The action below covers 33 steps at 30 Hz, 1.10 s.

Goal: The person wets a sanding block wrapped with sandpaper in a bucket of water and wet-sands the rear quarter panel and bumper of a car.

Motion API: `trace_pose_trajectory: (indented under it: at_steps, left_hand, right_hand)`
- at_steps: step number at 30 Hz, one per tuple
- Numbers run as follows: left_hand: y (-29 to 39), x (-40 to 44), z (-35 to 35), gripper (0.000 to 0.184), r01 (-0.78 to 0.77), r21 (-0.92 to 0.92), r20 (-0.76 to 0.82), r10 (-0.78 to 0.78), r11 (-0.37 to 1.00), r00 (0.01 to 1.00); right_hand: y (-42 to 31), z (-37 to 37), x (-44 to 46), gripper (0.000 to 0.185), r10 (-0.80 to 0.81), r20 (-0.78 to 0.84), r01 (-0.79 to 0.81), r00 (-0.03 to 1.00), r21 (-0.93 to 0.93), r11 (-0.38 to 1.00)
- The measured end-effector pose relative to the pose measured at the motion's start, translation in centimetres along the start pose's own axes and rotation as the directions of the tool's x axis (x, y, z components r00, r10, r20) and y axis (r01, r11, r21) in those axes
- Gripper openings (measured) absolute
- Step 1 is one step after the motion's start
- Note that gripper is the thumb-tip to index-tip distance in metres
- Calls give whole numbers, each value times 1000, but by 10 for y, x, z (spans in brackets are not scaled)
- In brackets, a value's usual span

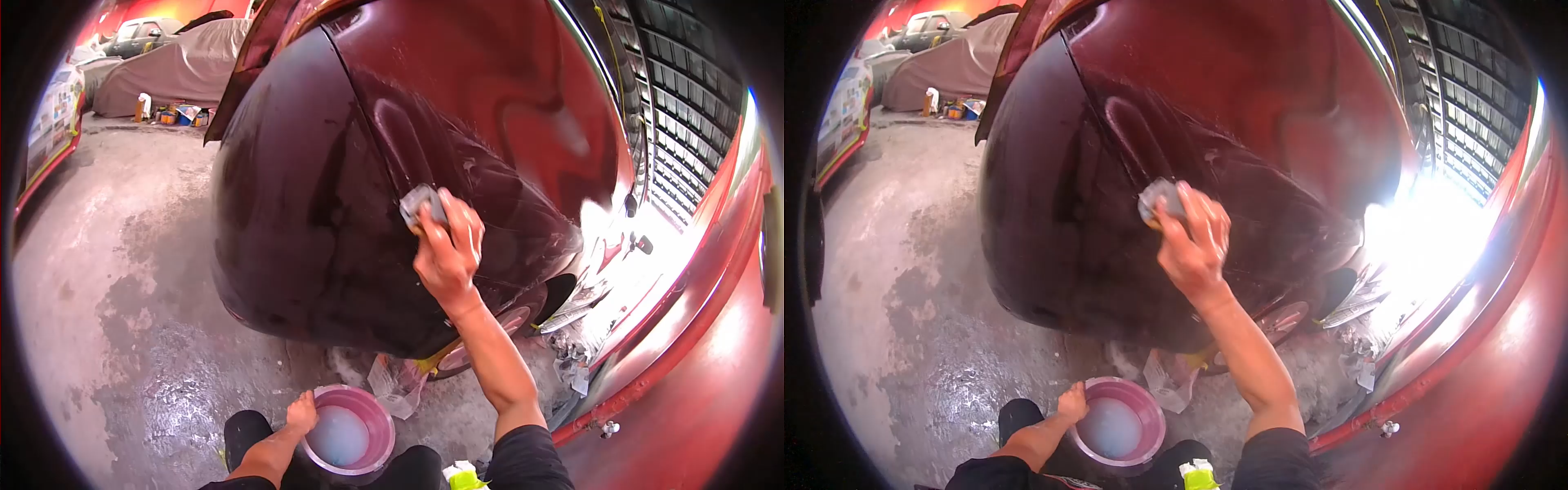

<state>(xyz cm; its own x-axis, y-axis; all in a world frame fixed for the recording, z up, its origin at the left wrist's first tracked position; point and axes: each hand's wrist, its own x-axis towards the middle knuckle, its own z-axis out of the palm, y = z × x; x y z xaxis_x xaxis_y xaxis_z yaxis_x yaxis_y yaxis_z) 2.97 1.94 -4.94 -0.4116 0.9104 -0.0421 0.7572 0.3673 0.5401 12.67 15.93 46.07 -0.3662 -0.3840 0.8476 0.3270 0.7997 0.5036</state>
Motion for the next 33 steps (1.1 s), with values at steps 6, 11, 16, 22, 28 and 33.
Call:
trace_pose_trajectory:
  at_steps: [6, 11, 16, 22, 28, 33]
  left_hand:
    - [4, 5, -12, 53, -11, -16, 6, 11, 1000, 1000]
    - [4, 0, -8, 50, 0, -24, 3, 0, 1000, 1000]
    - [4, 6, -8, 42, -7, -23, -14, 7, 1000, 1000]
    - [6, -2, -8, 39, 2, -22, 3, -2, 1000, 1000]
    - [6, -1, -14, 44, -14, -39, 3, 14, 999, 1000]
    - [6, 0, -10, 41, -10, -35, -32, 9, 999, 999]
  right_hand:
    - [40, -33, -101, 47, -35, 54, 38, 998, -50, 998]
    - [-1, -7, -23, 51, -14, 38, 14, 999, -7, 1000]
    - [-8, -12, -86, 44, 107, -4, -107, 994, -93, 990]
    - [-19, 5, -34, 45, 134, -64, -139, 989, -68, 988]
    - [-19, 11, -28, 47, 97, -80, -100, 992, -33, 994]
    - [-23, 8, -59, 48, 137, -109, -148, 985, -97, 984]
